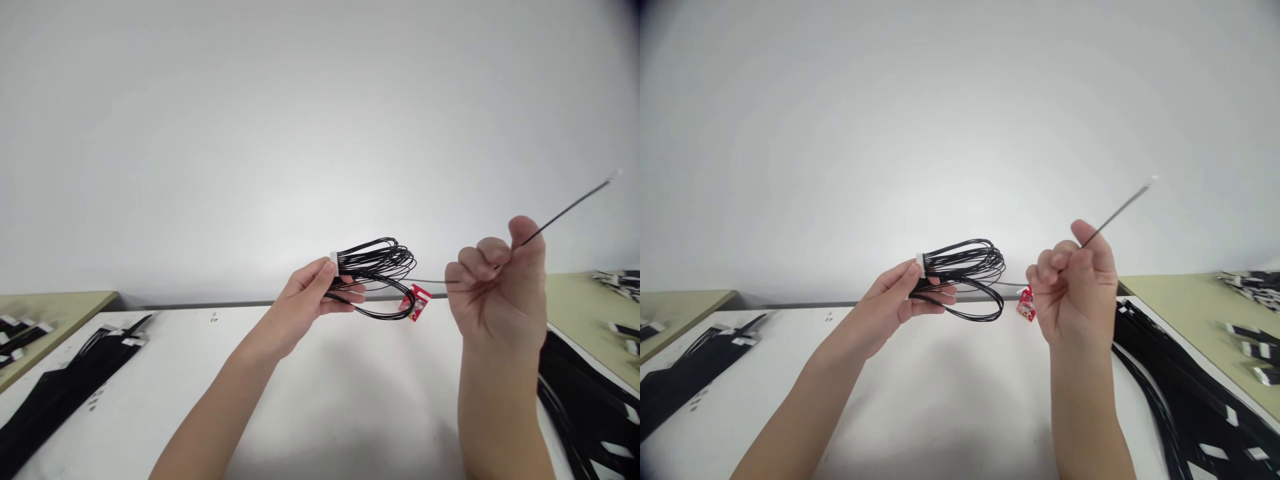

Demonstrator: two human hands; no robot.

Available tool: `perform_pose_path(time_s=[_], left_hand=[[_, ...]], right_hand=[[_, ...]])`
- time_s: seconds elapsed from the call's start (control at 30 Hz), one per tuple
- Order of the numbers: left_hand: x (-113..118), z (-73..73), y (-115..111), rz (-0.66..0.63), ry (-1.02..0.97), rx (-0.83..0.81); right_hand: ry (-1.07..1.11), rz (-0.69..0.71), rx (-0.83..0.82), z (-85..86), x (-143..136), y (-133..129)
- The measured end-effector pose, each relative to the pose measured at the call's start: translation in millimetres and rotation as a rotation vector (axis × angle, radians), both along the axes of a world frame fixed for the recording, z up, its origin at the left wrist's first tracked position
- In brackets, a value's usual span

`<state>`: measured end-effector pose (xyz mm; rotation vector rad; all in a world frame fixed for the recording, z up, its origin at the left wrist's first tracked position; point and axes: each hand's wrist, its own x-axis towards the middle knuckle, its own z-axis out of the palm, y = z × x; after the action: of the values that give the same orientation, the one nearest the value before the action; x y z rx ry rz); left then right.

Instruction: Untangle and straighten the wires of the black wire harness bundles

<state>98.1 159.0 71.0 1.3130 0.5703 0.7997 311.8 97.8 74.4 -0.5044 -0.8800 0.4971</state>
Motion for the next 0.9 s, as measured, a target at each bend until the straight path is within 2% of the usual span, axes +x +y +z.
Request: perform_pose_path(time_s=[0.17, 0.27, 0.4, 0.67, 0.9], left_hand=[[-0.6, 0.7, -0.8, -0.011, 0.047, 0.045], [-0.9, 0.0, -2.0, -0.031, 0.060, 0.071], [-1.0, -0.9, -3.4, -0.057, 0.056, 0.100], [-1.8, 0.6, -3.6, -0.076, 0.095, 0.118], [-2.6, -0.8, -3.1, -0.079, 0.122, 0.195]], right_hand=[[-0.739, -0.292, -0.023, -3.9, -17.6, -11.5], [-0.997, -0.366, -0.061, -1.7, -26.7, -15.0], [-1.054, -0.387, -0.107, 1.0, -30.6, -14.5], [-1.020, -0.347, -0.168, 1.3, -29.1, -14.9], [-0.955, -0.290, -0.366, 1.6, -30.5, -17.4]])
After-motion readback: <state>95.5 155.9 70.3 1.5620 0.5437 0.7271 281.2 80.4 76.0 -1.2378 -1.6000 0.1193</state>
